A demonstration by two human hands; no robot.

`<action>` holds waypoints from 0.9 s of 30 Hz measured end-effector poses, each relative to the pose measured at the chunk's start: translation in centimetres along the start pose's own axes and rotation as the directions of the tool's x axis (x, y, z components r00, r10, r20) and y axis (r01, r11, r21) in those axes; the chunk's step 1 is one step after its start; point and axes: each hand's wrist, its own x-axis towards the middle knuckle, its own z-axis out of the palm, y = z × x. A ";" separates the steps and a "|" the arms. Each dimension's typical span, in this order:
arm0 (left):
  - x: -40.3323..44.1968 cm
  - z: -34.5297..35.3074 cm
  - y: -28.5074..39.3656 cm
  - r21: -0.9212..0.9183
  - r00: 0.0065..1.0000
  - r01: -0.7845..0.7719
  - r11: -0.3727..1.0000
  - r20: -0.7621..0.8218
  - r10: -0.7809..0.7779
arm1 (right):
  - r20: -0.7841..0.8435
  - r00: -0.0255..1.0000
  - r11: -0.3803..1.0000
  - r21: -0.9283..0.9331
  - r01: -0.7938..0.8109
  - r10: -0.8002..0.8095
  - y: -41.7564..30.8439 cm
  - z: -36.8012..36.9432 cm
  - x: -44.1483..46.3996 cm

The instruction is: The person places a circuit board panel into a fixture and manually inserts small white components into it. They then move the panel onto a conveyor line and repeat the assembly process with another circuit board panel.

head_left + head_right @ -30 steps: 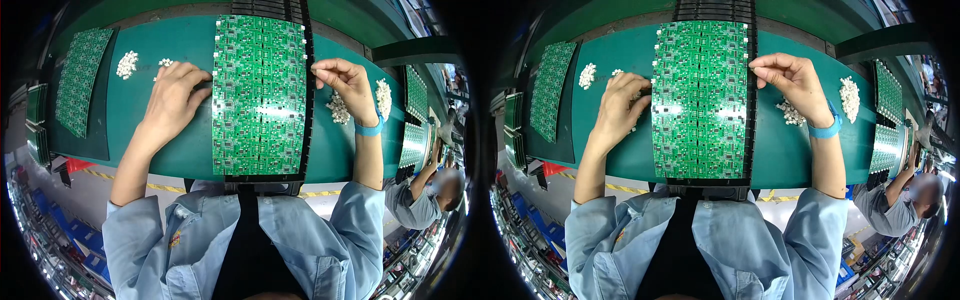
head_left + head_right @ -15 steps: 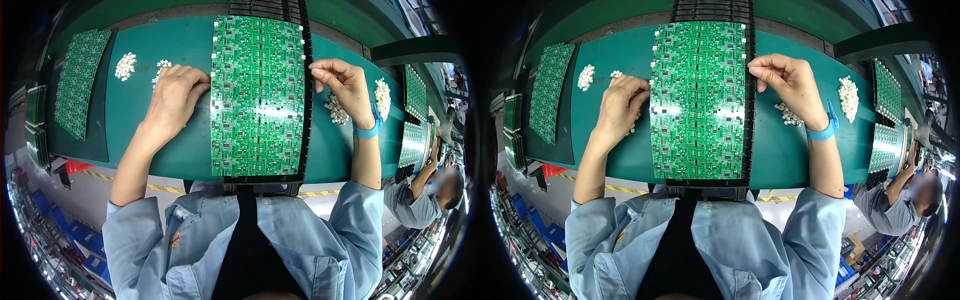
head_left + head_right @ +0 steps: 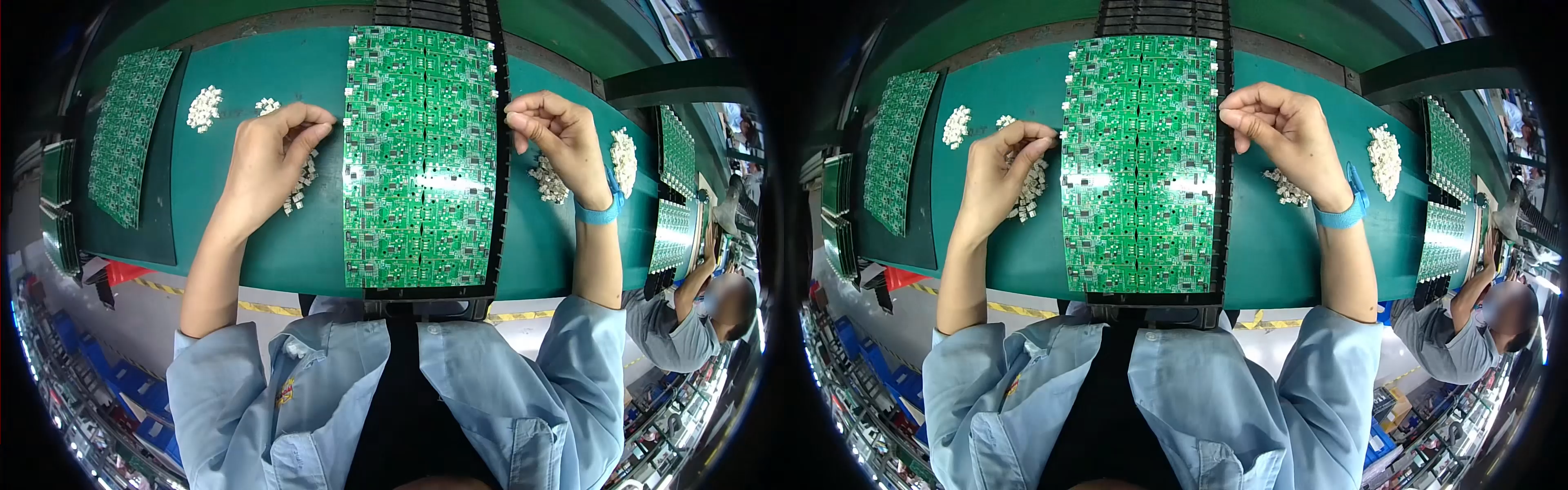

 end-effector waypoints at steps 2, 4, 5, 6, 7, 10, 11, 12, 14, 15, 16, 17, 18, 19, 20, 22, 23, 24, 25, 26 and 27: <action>0.1 0.1 -0.3 -0.069 0.999 -0.033 0.997 -0.009 0.032 | 0.010 1.000 1.000 0.015 -0.015 0.014 0.1 0.0 0.0; 0.2 0.1 -0.4 -0.105 0.999 -0.049 0.993 -0.013 0.048 | 0.013 1.000 0.999 0.022 -0.024 0.024 0.1 0.0 -0.1; 0.2 0.2 -0.4 -0.131 0.999 -0.042 0.990 -0.012 0.041 | 0.002 1.000 1.000 0.006 -0.019 0.019 0.1 0.1 -0.1; 0.2 0.2 -0.5 -0.158 0.999 -0.035 0.987 -0.013 0.033 | -0.009 1.000 1.000 -0.009 -0.013 0.013 0.1 0.1 -0.2; 0.2 0.1 -0.5 -0.184 1.000 -0.028 0.983 -0.013 0.026 | -0.019 1.000 1.000 -0.025 -0.007 0.007 0.1 0.3 -0.2; 0.1 0.2 -0.5 -0.229 1.000 -0.002 0.973 -0.018 -0.002 | -0.038 0.999 0.995 -0.102 0.019 -0.022 0.0 0.5 -0.2; 0.1 0.2 -0.4 -0.249 1.000 0.016 0.968 -0.022 -0.023 | -0.046 0.998 0.986 -0.164 0.037 -0.045 0.0 0.6 -0.2; 0.2 0.3 -0.4 -0.268 0.999 0.035 0.963 -0.025 -0.043 | -0.053 0.996 0.973 -0.225 0.055 -0.068 -0.1 0.7 -0.2; 0.2 0.3 -0.3 -0.287 0.998 0.052 0.956 -0.028 -0.062 | -0.059 0.994 0.956 -0.285 0.073 -0.093 -0.2 0.9 -0.2; 0.2 0.2 -0.3 -0.304 0.998 0.055 0.951 -0.023 -0.065 | -0.067 0.994 0.957 -0.282 0.063 -0.085 -0.2 1.0 -0.2; 0.2 0.1 -0.2 -0.320 0.998 0.059 0.946 -0.018 -0.068 | -0.075 0.994 0.959 -0.279 0.053 -0.076 -0.2 1.1 -0.2; 0.2 0.0 -0.2 -0.336 0.997 0.062 0.940 -0.013 -0.071 | -0.083 0.994 0.960 -0.276 0.042 -0.068 -0.2 1.2 -0.2; 0.2 0.0 -0.1 -0.353 0.997 0.067 0.933 -0.006 -0.074 | -0.092 0.994 0.962 -0.273 0.031 -0.058 -0.1 1.3 -0.2; 0.2 0.0 -0.2 -0.353 0.997 0.066 0.933 -0.007 -0.073 | -0.092 0.994 0.961 -0.273 0.031 -0.058 0.0 1.4 -0.2; 0.3 0.0 -0.3 -0.348 0.997 0.066 0.935 -0.005 -0.072 | -0.095 0.988 0.940 -0.329 0.087 -0.124 0.2 1.4 -0.1; 0.3 0.0 -0.6 -0.340 0.998 0.065 0.938 -0.004 -0.070 | -0.090 0.963 0.879 -0.436 0.192 -0.255 0.5 1.6 0.1; 0.4 0.0 -0.7 -0.335 0.998 0.064 0.940 -0.004 -0.070 | -0.080 0.945 0.839 -0.487 0.241 -0.318 0.6 1.6 0.1; 0.4 0.0 -0.7 -0.335 0.998 0.064 0.940 -0.004 -0.070 | -0.080 0.945 0.839 -0.487 0.242 -0.319 0.7 1.7 0.2; 0.4 0.1 -0.8 -0.355 0.998 0.059 0.933 -0.009 -0.067 | -0.082 0.939 0.830 -0.497 0.253 -0.335 0.7 1.8 0.2; 0.4 0.2 -0.9 -0.375 0.998 0.053 0.925 -0.015 -0.064 | -0.082 0.933 0.820 -0.507 0.264 -0.352 0.7 1.9 0.2; 0.5 0.2 -1.0 -0.395 0.998 0.048 0.918 -0.021 -0.061 | -0.083 0.926 0.811 -0.517 0.276 -0.368 0.7 2.0 0.2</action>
